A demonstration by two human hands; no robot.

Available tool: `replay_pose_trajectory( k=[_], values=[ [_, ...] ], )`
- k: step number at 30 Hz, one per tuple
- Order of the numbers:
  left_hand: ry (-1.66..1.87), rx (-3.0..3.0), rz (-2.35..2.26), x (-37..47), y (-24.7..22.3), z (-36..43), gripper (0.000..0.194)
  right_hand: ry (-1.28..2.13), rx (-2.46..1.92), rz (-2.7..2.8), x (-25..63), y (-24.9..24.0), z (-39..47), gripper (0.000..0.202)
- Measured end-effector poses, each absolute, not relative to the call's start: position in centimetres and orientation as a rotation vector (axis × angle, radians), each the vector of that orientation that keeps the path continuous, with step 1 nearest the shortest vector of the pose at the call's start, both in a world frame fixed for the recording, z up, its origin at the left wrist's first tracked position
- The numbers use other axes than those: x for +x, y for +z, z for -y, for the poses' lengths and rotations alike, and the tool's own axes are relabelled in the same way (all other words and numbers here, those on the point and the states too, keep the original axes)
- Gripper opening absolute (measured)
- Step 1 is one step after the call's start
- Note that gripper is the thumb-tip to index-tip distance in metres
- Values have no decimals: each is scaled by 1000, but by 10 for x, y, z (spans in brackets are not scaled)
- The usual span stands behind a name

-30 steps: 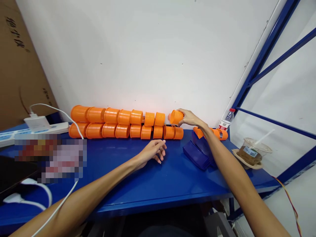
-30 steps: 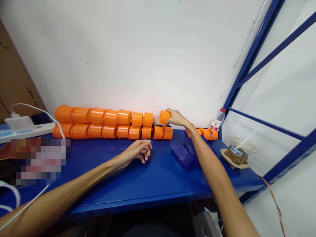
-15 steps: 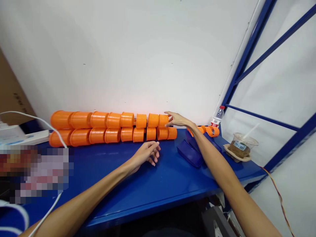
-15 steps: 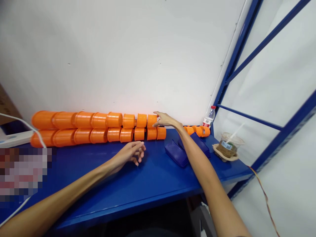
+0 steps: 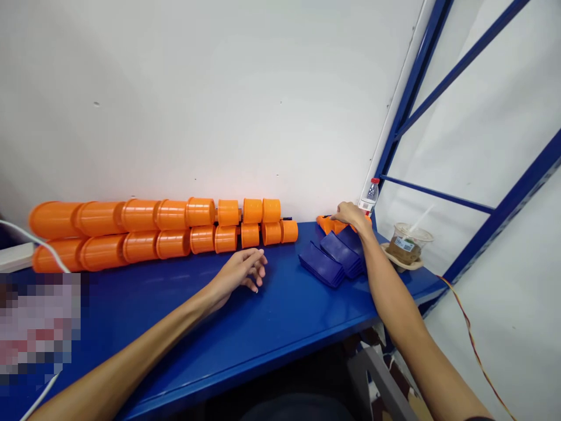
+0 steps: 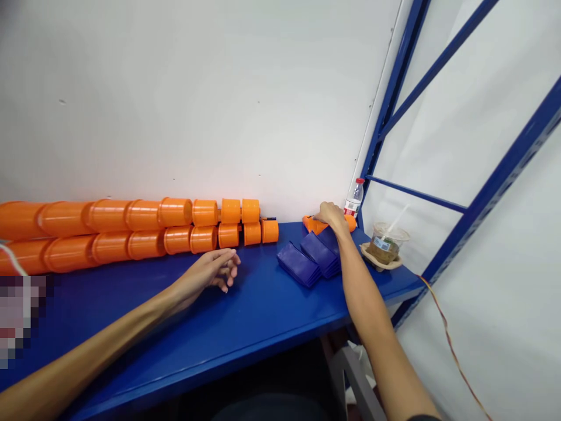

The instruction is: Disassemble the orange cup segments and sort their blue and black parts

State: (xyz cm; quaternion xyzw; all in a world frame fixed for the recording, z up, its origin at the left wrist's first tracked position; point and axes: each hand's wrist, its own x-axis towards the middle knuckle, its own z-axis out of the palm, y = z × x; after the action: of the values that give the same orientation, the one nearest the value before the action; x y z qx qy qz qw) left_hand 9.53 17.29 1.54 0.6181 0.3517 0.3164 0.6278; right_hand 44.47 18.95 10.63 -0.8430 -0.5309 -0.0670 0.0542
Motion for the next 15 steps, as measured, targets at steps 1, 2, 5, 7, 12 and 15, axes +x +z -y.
replay_pose_trajectory(
  k=[1,2,5,7,12,15],
  values=[
    [729,1418,-811,95,15,-173,65,-182,-2572,1622,444,103,-192,44],
    [729,1418,-816,94,16,-173,64,-163,-2573,1623,443,101,-195,46],
    [739,1416,-817,94,15,-172,63,-121,-2548,1613,445,97,-202,46],
    [754,1413,-813,93,16,-171,63,-133,-2516,1598,447,98,-202,42],
    [889,1390,-786,91,20,-169,58,-310,-2193,1472,433,115,-189,29],
    [1028,1353,-738,90,23,-169,59,-431,-1858,1373,408,128,-173,26]
  ],
)
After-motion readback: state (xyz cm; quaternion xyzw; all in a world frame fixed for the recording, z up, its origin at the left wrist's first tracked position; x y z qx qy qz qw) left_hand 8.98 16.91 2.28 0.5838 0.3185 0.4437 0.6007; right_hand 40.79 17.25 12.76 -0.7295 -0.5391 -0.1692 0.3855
